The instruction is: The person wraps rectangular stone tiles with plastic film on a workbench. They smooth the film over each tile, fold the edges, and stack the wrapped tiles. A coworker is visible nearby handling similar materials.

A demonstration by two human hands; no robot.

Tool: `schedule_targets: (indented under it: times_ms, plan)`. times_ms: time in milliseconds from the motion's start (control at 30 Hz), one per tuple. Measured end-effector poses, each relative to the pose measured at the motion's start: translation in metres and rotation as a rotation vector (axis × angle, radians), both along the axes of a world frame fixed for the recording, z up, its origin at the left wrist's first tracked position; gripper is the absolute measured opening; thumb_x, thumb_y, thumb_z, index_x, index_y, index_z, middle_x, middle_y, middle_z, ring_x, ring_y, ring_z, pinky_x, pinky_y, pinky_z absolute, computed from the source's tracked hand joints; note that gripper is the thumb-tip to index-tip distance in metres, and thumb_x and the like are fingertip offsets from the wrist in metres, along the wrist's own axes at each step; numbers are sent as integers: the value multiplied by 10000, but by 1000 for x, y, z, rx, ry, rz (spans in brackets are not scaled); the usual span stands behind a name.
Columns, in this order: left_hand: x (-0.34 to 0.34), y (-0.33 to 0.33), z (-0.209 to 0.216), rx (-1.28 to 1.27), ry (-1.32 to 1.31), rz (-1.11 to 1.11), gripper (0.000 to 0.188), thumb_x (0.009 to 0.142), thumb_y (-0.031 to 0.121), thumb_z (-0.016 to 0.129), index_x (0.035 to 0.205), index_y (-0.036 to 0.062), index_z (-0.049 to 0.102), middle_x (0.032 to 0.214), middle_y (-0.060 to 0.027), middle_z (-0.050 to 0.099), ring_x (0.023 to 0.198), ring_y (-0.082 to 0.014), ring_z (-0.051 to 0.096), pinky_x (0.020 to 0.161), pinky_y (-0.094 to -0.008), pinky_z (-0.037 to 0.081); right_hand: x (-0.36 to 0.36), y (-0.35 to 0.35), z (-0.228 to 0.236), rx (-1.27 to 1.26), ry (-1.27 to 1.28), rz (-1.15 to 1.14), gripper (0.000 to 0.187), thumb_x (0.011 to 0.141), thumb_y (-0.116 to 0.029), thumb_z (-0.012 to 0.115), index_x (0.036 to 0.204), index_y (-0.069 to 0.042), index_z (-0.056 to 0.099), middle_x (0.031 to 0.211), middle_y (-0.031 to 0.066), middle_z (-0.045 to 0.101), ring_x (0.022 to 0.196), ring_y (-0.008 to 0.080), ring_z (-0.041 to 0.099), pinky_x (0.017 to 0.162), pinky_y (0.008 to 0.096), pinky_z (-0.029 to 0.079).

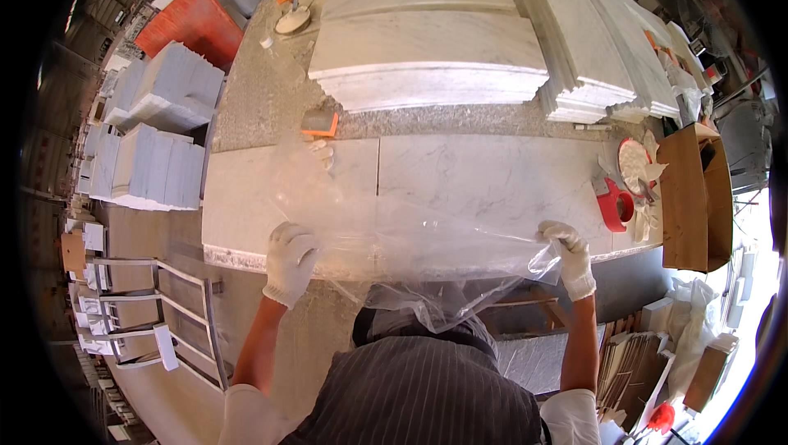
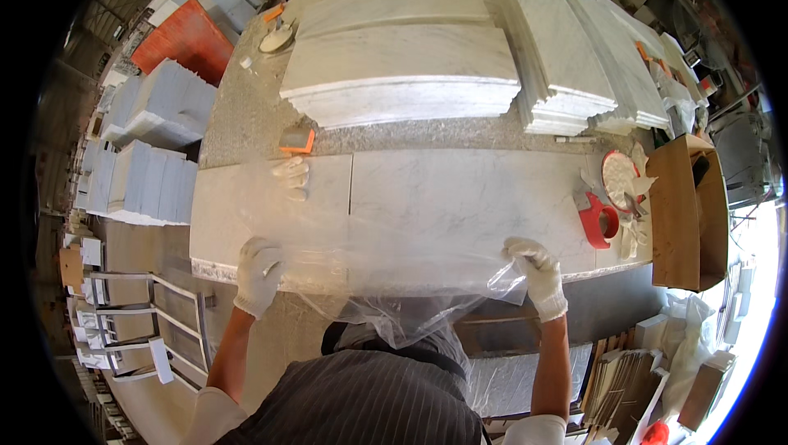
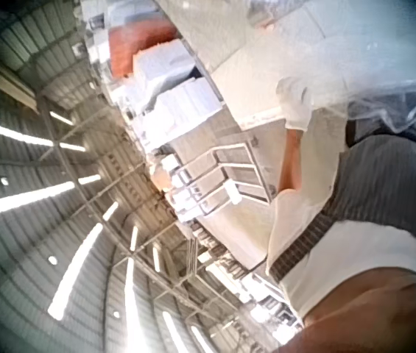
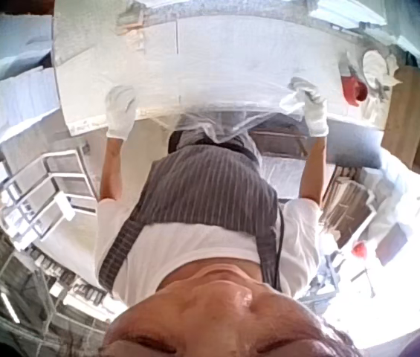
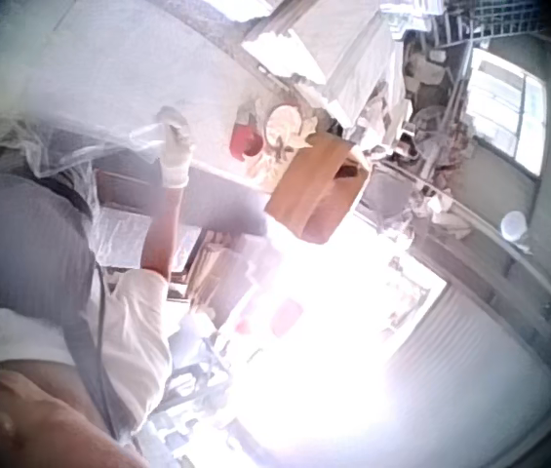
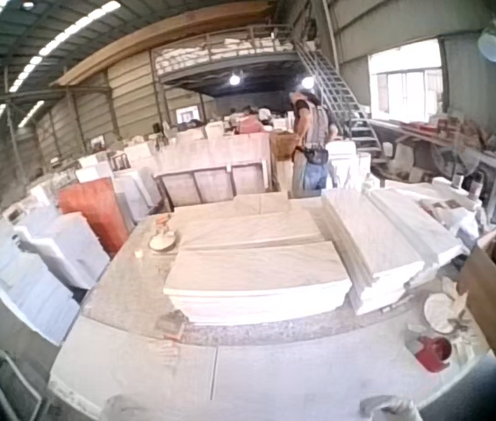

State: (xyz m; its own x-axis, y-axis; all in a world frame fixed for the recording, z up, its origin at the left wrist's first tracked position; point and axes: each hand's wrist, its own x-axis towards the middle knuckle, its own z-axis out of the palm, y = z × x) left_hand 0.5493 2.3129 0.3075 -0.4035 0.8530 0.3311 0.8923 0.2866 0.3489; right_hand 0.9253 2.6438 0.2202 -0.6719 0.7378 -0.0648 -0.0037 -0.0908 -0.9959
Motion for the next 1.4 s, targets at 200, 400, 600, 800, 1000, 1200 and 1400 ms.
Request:
schedule_targets:
  times_ms: [200, 400, 600, 800, 1000, 1200, 1400]
  plan:
    - [-9, -6, 6, -493, -427, -35, 99, 790, 100, 713, 859, 46, 667, 863, -80, 643, 881, -260, 601, 845, -367, 470, -20, -26, -32, -197, -153, -178, 145, 944, -91, 574, 1048, -24, 649, 943, 35, 658, 784, 103, 598, 712, 250, 484]
    - [-33, 24, 35, -600, -739, 3, 108, 818, 96, 712, 885, 29, 660, 826, -47, 643, 820, -134, 609, 741, -297, 484, -32, -23, -62, -427, -243, -206, 237, 932, -214, 611, 1054, -13, 636, 837, -2, 600, 738, 73, 533, 698, 243, 466]
    - [-61, 69, 36, -605, -1240, -133, 176, 881, 173, 694, 956, 18, 656, 879, 1, 641, 840, -67, 568, 737, -239, 464, -28, -25, -99, -366, 31, -434, 197, 937, -210, 588, 1069, -64, 598, 912, 25, 589, 794, 105, 547, 737, 277, 483]
    - [-47, 129, -55, -425, -707, 0, 267, 927, 277, 656, 1067, 49, 668, 927, -37, 678, 860, -157, 626, 760, -317, 491, -21, -21, -101, -685, 349, -727, 152, 959, -242, 563, 1076, -146, 558, 926, 38, 563, 777, 158, 561, 647, 340, 530]
    - [63, 110, -138, -649, -154, -648, 658, 955, 500, 479, 1474, 106, 380, 1538, -158, 326, 1417, -331, 293, 1157, -408, 283, 41, -17, -62, -813, 454, -665, 196, 995, -344, 547, 1093, -176, 568, 773, -66, 498, 551, 28, 447, 401, 170, 377]
    - [7, 131, -65, -524, -901, -449, 510, 967, 356, 586, 1387, 83, 492, 1461, -148, 450, 1380, -280, 389, 1142, -367, 310, 158, -35, -38, -318, 222, -972, 215, 944, -182, 600, 1128, -76, 570, 962, 34, 611, 740, 116, 587, 633, 259, 513]
    - [-100, 215, 13, 39, -19, -102, 469, 863, 294, 688, 1273, 95, 579, 1354, -157, 535, 1187, -353, 524, 1019, -440, 415, 84, -37, -52, -41, -148, -1011, 121, 965, -235, 600, 973, -116, 620, 759, -49, 556, 538, 26, 445, 419, 180, 310]
